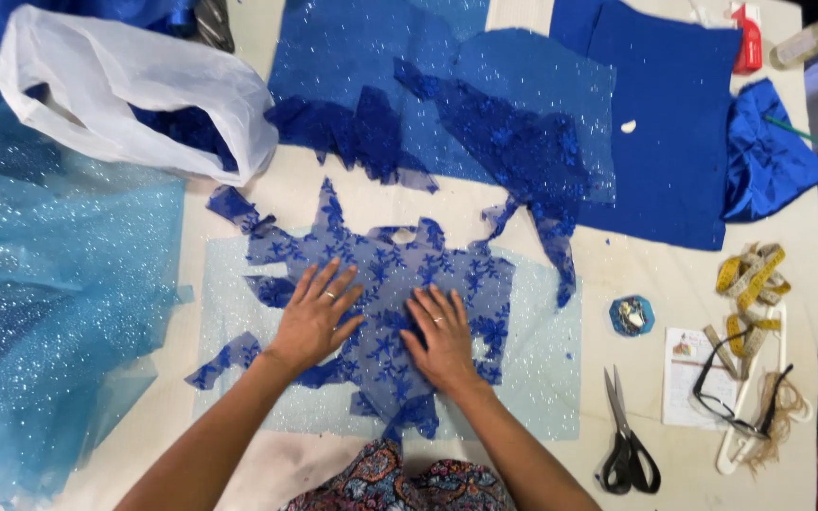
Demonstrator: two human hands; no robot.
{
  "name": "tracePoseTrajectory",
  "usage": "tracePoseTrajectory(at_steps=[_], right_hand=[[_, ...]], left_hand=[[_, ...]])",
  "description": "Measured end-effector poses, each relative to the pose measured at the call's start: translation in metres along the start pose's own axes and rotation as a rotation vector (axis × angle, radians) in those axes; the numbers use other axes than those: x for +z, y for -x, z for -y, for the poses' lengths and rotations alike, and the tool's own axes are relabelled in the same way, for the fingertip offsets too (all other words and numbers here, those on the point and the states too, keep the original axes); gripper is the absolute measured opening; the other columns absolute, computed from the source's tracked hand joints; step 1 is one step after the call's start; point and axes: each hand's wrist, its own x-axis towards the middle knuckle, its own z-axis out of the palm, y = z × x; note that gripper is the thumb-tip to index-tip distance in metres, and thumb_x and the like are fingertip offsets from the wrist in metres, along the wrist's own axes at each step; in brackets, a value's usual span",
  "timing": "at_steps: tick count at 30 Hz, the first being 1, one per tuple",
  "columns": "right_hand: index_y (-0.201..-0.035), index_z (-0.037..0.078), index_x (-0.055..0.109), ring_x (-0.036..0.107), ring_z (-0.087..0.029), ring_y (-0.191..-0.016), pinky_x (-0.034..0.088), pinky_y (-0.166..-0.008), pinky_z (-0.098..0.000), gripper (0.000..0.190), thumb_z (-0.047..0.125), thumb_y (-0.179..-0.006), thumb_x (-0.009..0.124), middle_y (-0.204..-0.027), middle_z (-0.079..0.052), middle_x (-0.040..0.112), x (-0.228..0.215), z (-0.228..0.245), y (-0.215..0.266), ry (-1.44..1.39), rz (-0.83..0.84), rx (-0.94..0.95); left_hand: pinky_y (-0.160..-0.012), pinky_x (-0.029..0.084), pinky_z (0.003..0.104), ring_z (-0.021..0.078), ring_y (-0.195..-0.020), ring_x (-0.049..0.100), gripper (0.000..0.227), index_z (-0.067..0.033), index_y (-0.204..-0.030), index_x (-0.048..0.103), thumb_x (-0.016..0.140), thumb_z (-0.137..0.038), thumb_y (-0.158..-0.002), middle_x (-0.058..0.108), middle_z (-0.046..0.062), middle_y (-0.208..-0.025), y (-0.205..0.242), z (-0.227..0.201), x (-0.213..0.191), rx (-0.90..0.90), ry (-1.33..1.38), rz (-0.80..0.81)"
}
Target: Aligning a blue lace fabric cutout onto a light blue glittery fabric base on a workshop table.
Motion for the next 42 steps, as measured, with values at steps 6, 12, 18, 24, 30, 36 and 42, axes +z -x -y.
tracePoseTrajectory(at_steps=[6, 12, 18, 24, 30, 36, 42], right_hand=[[-0.132, 0.018, 0.058, 0.041, -0.028, -0.141, 0.021, -0.121, -0.0527, 0.044, 0.047, -0.102, 0.045, -0.147, -0.005, 0.051, -0.032, -0.026, 0.07, 0.044, -0.012, 0.153], [-0.13, 0.02, 0.06, 0.042, -0.03, -0.139, 0.027, -0.116, -0.0543, 0.04, 0.043, -0.097, 0.058, -0.145, -0.005, 0.052, -0.019, 0.019, 0.062, 0.005, -0.087, -0.08], [-0.128, 0.017, 0.063, 0.046, -0.031, -0.136, 0.03, -0.115, -0.0536, 0.037, 0.036, -0.095, 0.062, -0.143, -0.007, 0.056, -0.01, 0.012, 0.102, 0.016, -0.056, -0.104], [-0.109, 0.019, 0.072, 0.054, -0.024, -0.124, 0.037, -0.107, -0.0487, 0.025, 0.034, -0.091, 0.064, -0.127, 0.001, 0.068, -0.039, 0.004, 0.17, -0.135, -0.15, 0.306], [-0.113, 0.014, 0.068, 0.065, -0.014, -0.088, 0.055, -0.078, -0.0258, 0.034, 0.034, -0.086, 0.074, -0.104, 0.0, 0.07, -0.056, 0.065, 0.159, -0.482, 0.18, 0.649], [-0.107, 0.019, 0.067, 0.073, -0.024, -0.084, 0.057, -0.072, -0.0383, 0.039, 0.038, -0.076, 0.083, -0.081, -0.001, 0.07, -0.023, 0.056, 0.149, -0.441, 0.233, 0.831], [-0.089, 0.014, 0.073, 0.071, -0.027, -0.083, 0.055, -0.07, -0.0379, 0.02, 0.03, -0.081, 0.079, -0.079, -0.008, 0.071, -0.025, 0.058, 0.145, -0.55, 0.144, 0.839]], left_hand=[[-0.125, 0.014, 0.049, 0.0231, -0.15, 0.028, 0.054, -0.027, -0.142, 0.051, 0.044, -0.056, -0.097, 0.043, -0.001, -0.156, 0.031, 0.017, -0.042, -0.181, -0.157, 0.331], [-0.113, 0.03, 0.053, 0.0308, -0.138, 0.042, 0.046, -0.021, -0.134, 0.059, 0.057, -0.044, -0.094, 0.054, 0.007, -0.142, 0.015, -0.042, -0.008, 0.19, 0.051, 0.044], [-0.118, 0.021, 0.054, 0.0288, -0.145, 0.034, 0.055, -0.0242, -0.141, 0.054, 0.062, -0.045, -0.091, 0.044, 0.002, -0.155, 0.046, -0.052, -0.03, 0.245, -0.092, 0.317], [-0.122, 0.024, 0.053, 0.0311, -0.138, 0.045, 0.04, -0.0143, -0.129, 0.059, 0.049, -0.037, -0.097, 0.058, 0.009, -0.139, 0.117, -0.022, -0.021, -0.025, -0.012, 0.167], [-0.101, 0.048, 0.043, 0.0223, -0.111, 0.058, 0.026, -0.0173, -0.119, 0.066, 0.056, -0.026, -0.097, 0.067, 0.001, -0.114, 0.142, -0.08, 0.006, -0.033, 0.282, 0.133], [-0.088, 0.044, 0.039, 0.024, -0.098, 0.058, 0.025, -0.0131, -0.109, 0.066, 0.06, -0.023, -0.087, 0.062, 0.006, -0.099, 0.122, -0.109, 0.031, 0.231, 0.205, -0.206], [-0.09, 0.043, 0.041, 0.0274, -0.099, 0.059, 0.028, -0.0096, -0.11, 0.066, 0.049, -0.015, -0.088, 0.063, 0.01, -0.096, 0.096, -0.116, 0.038, 0.308, 0.201, -0.125]])
